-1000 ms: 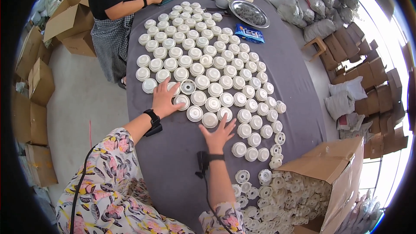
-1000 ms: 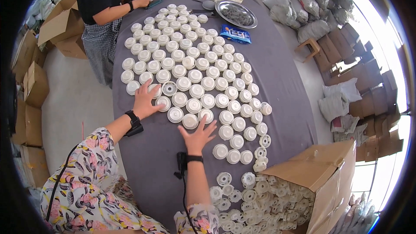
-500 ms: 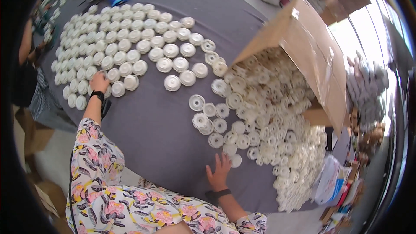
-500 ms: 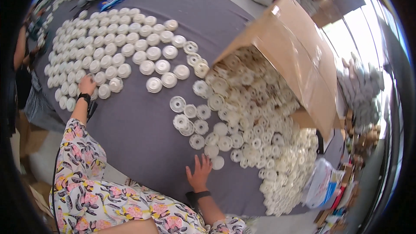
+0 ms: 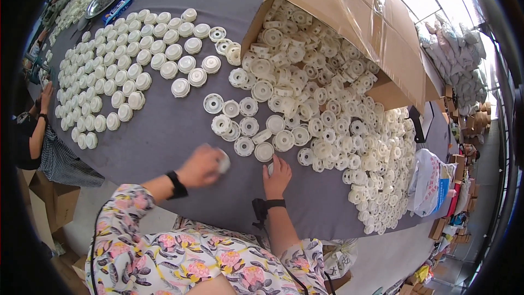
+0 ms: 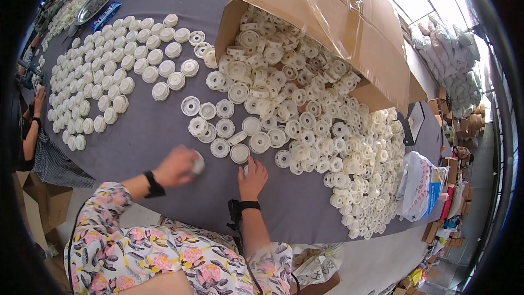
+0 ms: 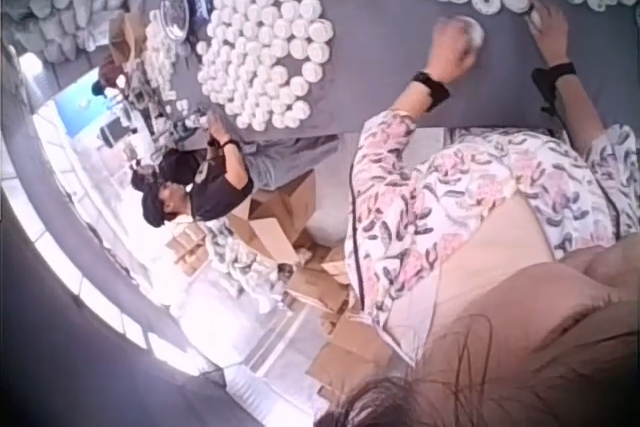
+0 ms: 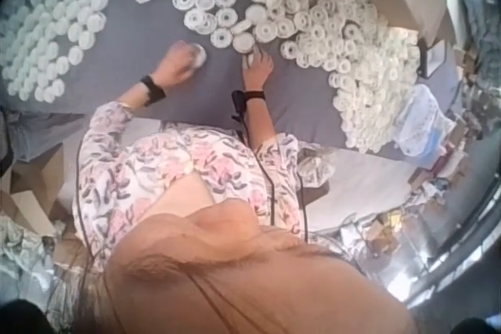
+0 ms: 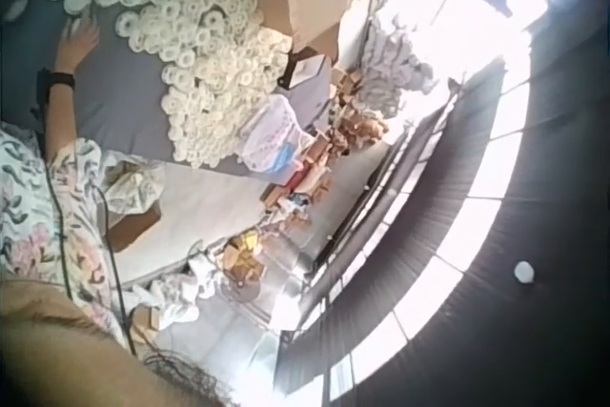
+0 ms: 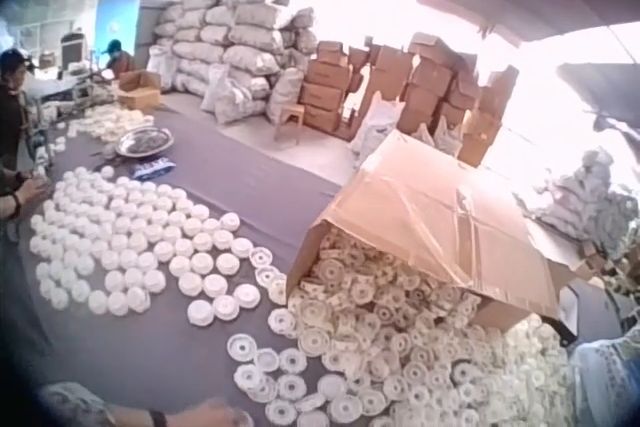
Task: Sorting and arranging small white plastic wheel-like components from a box onto a table surface.
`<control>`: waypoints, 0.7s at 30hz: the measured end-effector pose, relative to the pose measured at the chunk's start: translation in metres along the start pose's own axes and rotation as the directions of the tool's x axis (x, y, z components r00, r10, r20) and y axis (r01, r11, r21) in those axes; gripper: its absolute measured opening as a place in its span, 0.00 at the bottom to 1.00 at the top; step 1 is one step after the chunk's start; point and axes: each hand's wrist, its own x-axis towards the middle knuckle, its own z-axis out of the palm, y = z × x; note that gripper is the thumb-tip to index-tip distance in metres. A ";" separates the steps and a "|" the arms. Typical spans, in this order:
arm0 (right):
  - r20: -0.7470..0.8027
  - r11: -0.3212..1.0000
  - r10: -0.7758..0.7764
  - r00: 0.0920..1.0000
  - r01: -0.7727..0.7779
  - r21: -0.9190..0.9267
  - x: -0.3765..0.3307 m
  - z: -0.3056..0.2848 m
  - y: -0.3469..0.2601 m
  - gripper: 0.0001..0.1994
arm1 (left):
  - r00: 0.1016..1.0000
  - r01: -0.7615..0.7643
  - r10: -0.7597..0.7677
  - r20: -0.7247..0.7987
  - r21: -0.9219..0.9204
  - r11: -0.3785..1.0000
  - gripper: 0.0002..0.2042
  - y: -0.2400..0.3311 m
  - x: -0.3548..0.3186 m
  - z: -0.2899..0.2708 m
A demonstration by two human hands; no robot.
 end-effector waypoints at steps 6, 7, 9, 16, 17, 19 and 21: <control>0.033 0.995 0.087 0.996 -0.085 -0.046 -0.044 -0.034 0.050 0.27 | 0.979 -0.135 0.154 0.134 -0.136 0.981 0.15 0.052 0.042 0.101; 0.031 0.995 0.093 0.995 -0.092 -0.049 -0.049 -0.039 0.054 0.27 | 0.978 -0.140 0.159 0.137 -0.141 0.980 0.15 0.057 0.055 0.106; 0.010 0.998 0.065 0.998 -0.065 0.007 -0.058 -0.050 0.061 0.28 | 0.993 -0.108 0.107 -0.043 -0.008 0.994 0.20 0.057 0.088 0.112; 0.073 0.996 0.042 0.996 -0.048 0.077 -0.065 -0.057 0.075 0.31 | 0.987 0.126 -0.145 0.076 0.212 0.969 0.28 0.047 0.126 0.131; 0.072 0.987 0.069 0.995 -0.079 0.140 -0.064 -0.061 0.079 0.31 | 0.987 0.122 -0.142 0.079 0.215 0.969 0.28 0.049 0.122 0.130; 0.059 0.972 0.118 0.991 -0.127 0.197 -0.065 -0.063 0.084 0.31 | 0.998 -0.039 0.033 0.052 0.117 0.992 0.26 0.050 0.114 0.127; 0.054 0.984 0.125 0.991 -0.131 0.122 -0.068 -0.063 0.094 0.31 | 0.999 -0.047 0.045 0.015 0.120 0.992 0.24 0.047 0.107 0.130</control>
